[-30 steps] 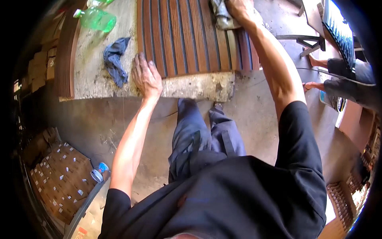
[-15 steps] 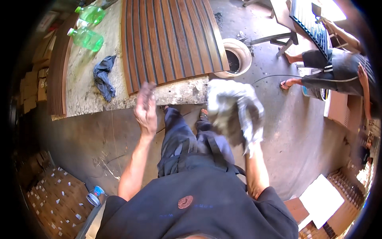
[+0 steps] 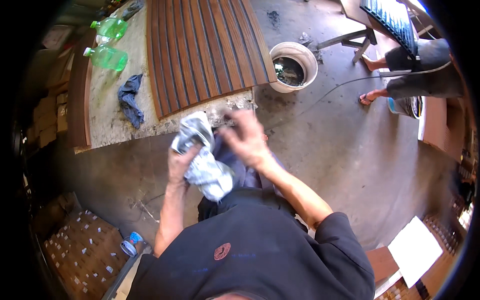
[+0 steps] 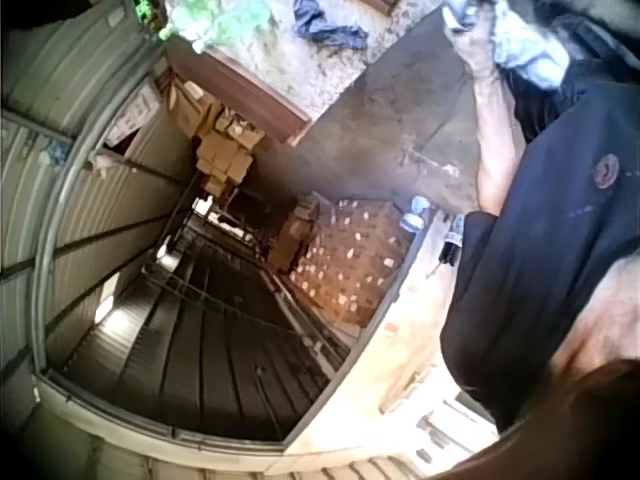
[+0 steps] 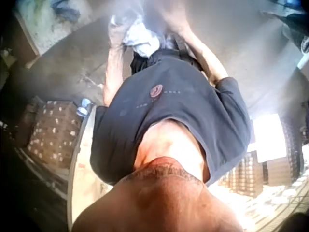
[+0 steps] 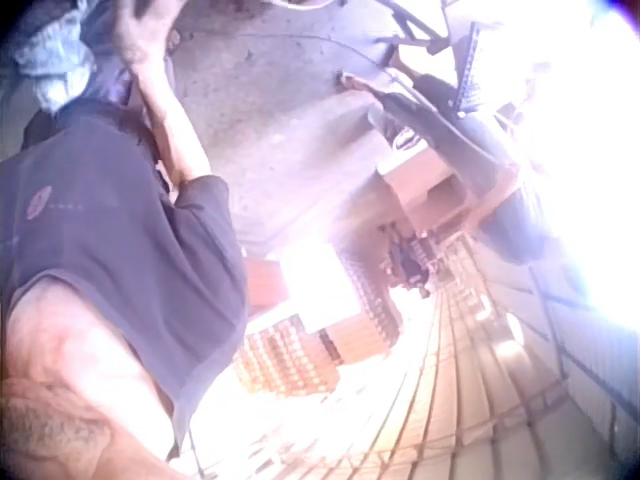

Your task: The person wipes wooden slats with a cloth, applies a liquid from a bottle, and continues wiping the slats before folding the cloth.

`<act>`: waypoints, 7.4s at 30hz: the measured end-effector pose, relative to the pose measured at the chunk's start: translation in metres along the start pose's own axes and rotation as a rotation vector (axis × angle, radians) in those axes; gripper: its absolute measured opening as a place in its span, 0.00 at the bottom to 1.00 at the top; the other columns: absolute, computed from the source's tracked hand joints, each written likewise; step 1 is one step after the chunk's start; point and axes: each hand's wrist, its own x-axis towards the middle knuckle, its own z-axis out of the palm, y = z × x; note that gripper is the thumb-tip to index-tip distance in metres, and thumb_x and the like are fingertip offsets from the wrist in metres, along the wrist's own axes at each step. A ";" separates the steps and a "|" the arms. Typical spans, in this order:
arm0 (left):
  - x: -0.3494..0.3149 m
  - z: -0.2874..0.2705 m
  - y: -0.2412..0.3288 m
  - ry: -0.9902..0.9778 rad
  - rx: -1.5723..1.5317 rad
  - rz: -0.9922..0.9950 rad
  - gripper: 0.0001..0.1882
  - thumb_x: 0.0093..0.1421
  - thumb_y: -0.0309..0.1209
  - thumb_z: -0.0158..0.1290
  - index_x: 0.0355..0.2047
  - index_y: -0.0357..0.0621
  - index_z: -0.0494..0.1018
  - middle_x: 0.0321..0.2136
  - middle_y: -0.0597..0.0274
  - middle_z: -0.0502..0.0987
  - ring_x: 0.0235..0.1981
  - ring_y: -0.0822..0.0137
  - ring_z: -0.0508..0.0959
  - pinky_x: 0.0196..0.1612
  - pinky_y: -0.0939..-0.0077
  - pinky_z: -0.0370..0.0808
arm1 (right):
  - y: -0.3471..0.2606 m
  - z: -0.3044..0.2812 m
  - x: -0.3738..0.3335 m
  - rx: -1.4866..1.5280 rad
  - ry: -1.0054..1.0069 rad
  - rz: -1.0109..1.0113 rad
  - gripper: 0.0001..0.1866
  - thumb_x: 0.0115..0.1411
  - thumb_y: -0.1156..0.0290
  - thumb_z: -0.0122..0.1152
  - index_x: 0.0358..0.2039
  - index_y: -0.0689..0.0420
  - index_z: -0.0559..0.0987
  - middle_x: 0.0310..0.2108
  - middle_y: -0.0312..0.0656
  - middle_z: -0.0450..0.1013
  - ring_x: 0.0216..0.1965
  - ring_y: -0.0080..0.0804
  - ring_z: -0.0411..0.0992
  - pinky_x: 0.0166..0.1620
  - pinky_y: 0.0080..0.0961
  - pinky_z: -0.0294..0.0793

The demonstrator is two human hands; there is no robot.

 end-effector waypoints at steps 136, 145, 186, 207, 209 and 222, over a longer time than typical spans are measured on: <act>0.057 -0.010 -0.076 0.179 1.001 0.959 0.25 0.55 0.21 0.52 0.54 0.28 0.78 0.61 0.46 0.76 0.54 0.45 0.73 0.63 0.53 0.71 | 0.106 -0.082 0.102 -0.046 0.460 0.050 0.25 0.79 0.63 0.56 0.71 0.63 0.72 0.62 0.45 0.78 0.59 0.31 0.75 0.64 0.26 0.72; 0.152 0.039 0.023 0.398 0.833 0.845 0.18 0.67 0.27 0.53 0.55 0.38 0.79 0.56 0.47 0.78 0.50 0.53 0.75 0.57 0.57 0.73 | 0.107 -0.079 0.098 0.039 0.434 0.120 0.26 0.79 0.60 0.56 0.71 0.60 0.73 0.55 0.43 0.83 0.52 0.27 0.78 0.58 0.26 0.76; 0.191 -0.194 0.071 -0.589 0.714 0.580 0.18 0.67 0.20 0.50 0.56 0.33 0.79 0.47 0.51 0.85 0.47 0.59 0.84 0.52 0.67 0.80 | 0.039 0.161 0.073 -0.325 1.183 -0.053 0.23 0.74 0.67 0.60 0.67 0.56 0.77 0.56 0.51 0.81 0.55 0.43 0.80 0.56 0.35 0.78; 0.120 -0.295 0.116 -0.389 -0.032 -0.114 0.15 0.69 0.33 0.61 0.50 0.36 0.81 0.40 0.67 0.83 0.41 0.74 0.79 0.48 0.77 0.76 | -0.086 0.326 0.099 0.624 0.367 0.234 0.14 0.78 0.67 0.56 0.58 0.59 0.81 0.43 0.28 0.78 0.41 0.16 0.72 0.45 0.19 0.73; 0.100 -0.303 0.099 -0.282 -0.089 -0.099 0.12 0.70 0.32 0.61 0.47 0.36 0.82 0.37 0.68 0.83 0.39 0.76 0.79 0.45 0.78 0.76 | -0.093 0.320 0.086 0.554 0.331 0.258 0.14 0.77 0.69 0.56 0.57 0.59 0.82 0.42 0.30 0.79 0.40 0.16 0.73 0.44 0.18 0.73; 0.035 -0.449 0.112 0.316 -0.354 0.148 0.09 0.71 0.27 0.58 0.48 0.38 0.82 0.38 0.65 0.86 0.36 0.73 0.83 0.43 0.76 0.80 | -0.075 0.377 0.075 0.269 -0.022 0.246 0.25 0.76 0.61 0.60 0.64 0.66 0.77 0.47 0.47 0.84 0.44 0.28 0.80 0.48 0.25 0.80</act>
